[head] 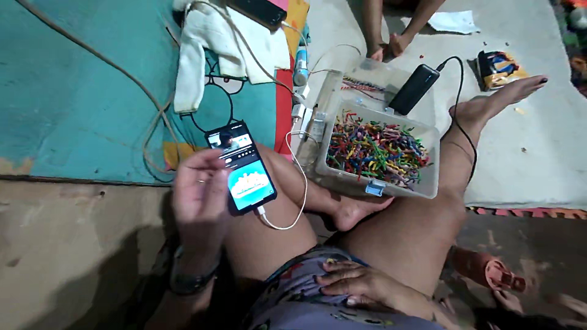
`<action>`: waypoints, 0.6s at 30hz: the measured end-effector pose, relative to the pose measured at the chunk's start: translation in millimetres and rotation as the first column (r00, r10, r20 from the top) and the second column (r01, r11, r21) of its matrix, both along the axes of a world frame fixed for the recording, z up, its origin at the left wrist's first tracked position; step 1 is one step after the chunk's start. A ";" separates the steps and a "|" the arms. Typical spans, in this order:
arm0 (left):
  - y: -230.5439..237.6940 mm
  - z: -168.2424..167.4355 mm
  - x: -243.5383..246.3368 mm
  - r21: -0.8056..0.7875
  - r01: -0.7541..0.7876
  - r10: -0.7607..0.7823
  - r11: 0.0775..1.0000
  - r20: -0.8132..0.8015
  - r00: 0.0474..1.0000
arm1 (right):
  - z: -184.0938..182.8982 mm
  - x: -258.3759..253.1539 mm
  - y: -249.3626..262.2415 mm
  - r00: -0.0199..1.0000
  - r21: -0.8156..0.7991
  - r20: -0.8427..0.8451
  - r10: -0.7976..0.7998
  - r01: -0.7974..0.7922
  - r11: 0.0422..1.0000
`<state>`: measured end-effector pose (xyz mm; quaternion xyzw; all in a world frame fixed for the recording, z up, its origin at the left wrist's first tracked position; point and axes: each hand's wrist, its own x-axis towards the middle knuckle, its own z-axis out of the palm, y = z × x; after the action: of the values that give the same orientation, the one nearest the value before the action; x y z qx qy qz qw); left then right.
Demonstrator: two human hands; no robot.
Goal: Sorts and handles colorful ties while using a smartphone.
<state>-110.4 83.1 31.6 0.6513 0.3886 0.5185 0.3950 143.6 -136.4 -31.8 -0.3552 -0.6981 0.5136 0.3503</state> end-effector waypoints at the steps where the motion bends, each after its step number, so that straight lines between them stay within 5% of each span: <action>1: 11.2 -2.7 -7.6 0.012 -0.037 0.037 0.999 -0.004 0.999 | -1.2 1.3 -1.1 0.999 -0.018 -0.018 -0.035 0.034 0.999; 8: 54.8 -33.1 -25.2 -0.274 -0.225 0.169 0.935 -0.211 0.963 | -8.9 -1.3 5.4 0.949 0.030 0.048 -0.310 0.309 0.951; 12: 64.9 -35.9 -20.9 -0.387 -0.302 0.218 0.871 -0.246 0.945 | -6.9 -4.4 24.5 0.949 0.112 0.086 -0.303 0.293 0.950; 18: 68.5 -33.3 -7.1 -0.512 -0.275 0.244 0.814 -0.128 0.961 | -7.9 -13.5 86.7 0.958 -0.133 0.025 -0.287 0.288 0.948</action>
<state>-117.5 151.6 -1.6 0.4737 0.6113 0.4230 0.4722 130.1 -49.6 -39.7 -0.4773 -0.6033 0.5023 0.3948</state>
